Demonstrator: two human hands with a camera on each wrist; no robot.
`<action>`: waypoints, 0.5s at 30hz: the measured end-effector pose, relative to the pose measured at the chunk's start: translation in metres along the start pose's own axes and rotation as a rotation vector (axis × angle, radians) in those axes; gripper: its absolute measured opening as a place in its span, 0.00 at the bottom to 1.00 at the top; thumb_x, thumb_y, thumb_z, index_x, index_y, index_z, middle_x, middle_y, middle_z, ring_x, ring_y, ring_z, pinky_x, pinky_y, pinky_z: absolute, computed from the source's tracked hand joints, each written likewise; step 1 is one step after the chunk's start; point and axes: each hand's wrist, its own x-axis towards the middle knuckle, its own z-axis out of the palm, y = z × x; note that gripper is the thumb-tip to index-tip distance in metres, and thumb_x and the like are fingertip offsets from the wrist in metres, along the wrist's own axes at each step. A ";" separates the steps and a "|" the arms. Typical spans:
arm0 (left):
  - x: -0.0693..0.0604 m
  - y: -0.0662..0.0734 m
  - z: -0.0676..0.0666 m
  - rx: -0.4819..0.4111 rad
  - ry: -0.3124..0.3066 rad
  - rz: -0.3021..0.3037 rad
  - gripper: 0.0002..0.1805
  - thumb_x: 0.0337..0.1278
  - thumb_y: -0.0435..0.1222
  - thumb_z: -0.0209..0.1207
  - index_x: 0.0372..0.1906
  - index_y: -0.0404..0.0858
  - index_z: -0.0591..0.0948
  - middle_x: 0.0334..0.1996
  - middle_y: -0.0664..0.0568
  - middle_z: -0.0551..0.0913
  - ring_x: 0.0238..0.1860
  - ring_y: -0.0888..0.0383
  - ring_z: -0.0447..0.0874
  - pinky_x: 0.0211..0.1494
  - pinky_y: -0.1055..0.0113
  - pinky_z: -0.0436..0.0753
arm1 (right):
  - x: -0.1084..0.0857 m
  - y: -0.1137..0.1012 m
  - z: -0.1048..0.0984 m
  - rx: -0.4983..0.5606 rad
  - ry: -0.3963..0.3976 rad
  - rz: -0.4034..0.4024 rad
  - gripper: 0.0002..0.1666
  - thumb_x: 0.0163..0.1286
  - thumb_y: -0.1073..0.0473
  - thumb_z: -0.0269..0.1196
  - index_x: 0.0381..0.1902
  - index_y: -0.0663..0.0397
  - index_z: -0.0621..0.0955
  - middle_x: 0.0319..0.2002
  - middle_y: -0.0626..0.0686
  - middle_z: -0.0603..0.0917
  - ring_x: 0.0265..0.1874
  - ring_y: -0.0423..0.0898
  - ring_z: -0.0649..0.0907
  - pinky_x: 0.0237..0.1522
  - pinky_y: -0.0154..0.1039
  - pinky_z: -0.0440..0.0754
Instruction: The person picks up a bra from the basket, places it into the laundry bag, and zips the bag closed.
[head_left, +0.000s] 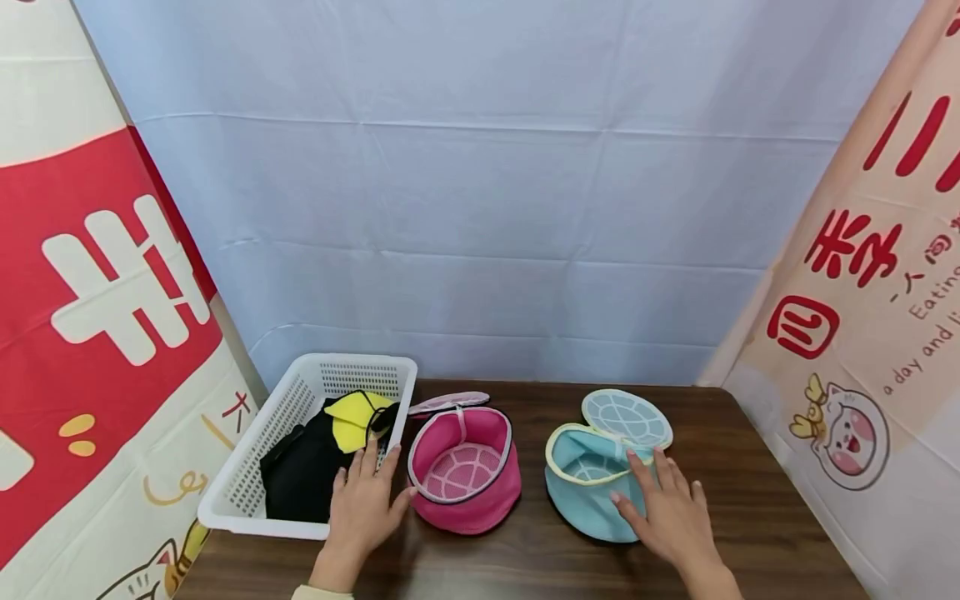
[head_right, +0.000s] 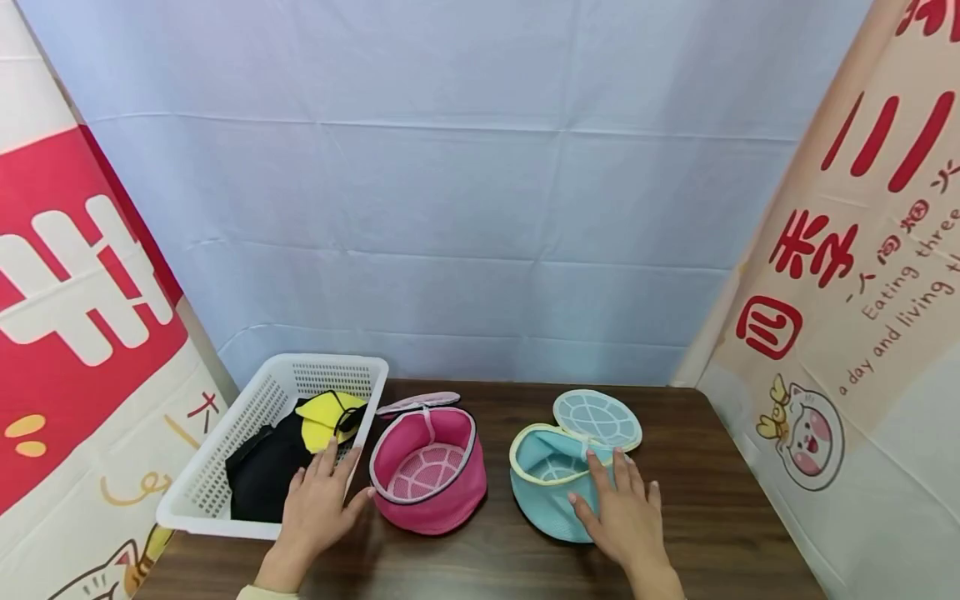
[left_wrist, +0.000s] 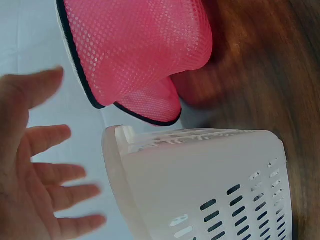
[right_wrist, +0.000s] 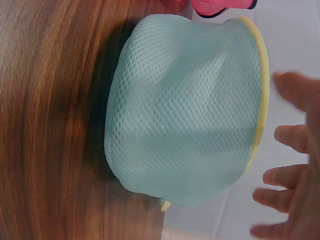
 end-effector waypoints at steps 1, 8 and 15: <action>0.001 0.000 0.000 0.004 0.030 0.014 0.29 0.46 0.51 0.64 0.53 0.40 0.80 0.50 0.37 0.77 0.46 0.40 0.77 0.42 0.44 0.74 | 0.000 0.000 0.000 -0.009 0.054 -0.028 0.35 0.61 0.43 0.62 0.60 0.56 0.73 0.59 0.72 0.66 0.52 0.69 0.70 0.45 0.70 0.63; 0.002 0.001 -0.001 0.024 0.097 0.051 0.16 0.44 0.43 0.67 0.39 0.40 0.85 0.31 0.47 0.82 0.24 0.47 0.80 0.23 0.56 0.74 | 0.000 0.000 0.001 -0.038 0.280 -0.149 0.20 0.52 0.57 0.69 0.42 0.59 0.82 0.41 0.66 0.80 0.30 0.60 0.81 0.23 0.56 0.75; -0.001 0.006 -0.009 -0.015 0.028 -0.012 0.18 0.43 0.43 0.67 0.40 0.38 0.84 0.33 0.44 0.81 0.28 0.45 0.80 0.25 0.53 0.76 | -0.005 -0.006 0.003 0.008 0.211 -0.108 0.22 0.53 0.57 0.69 0.46 0.60 0.81 0.43 0.64 0.80 0.31 0.58 0.81 0.22 0.54 0.74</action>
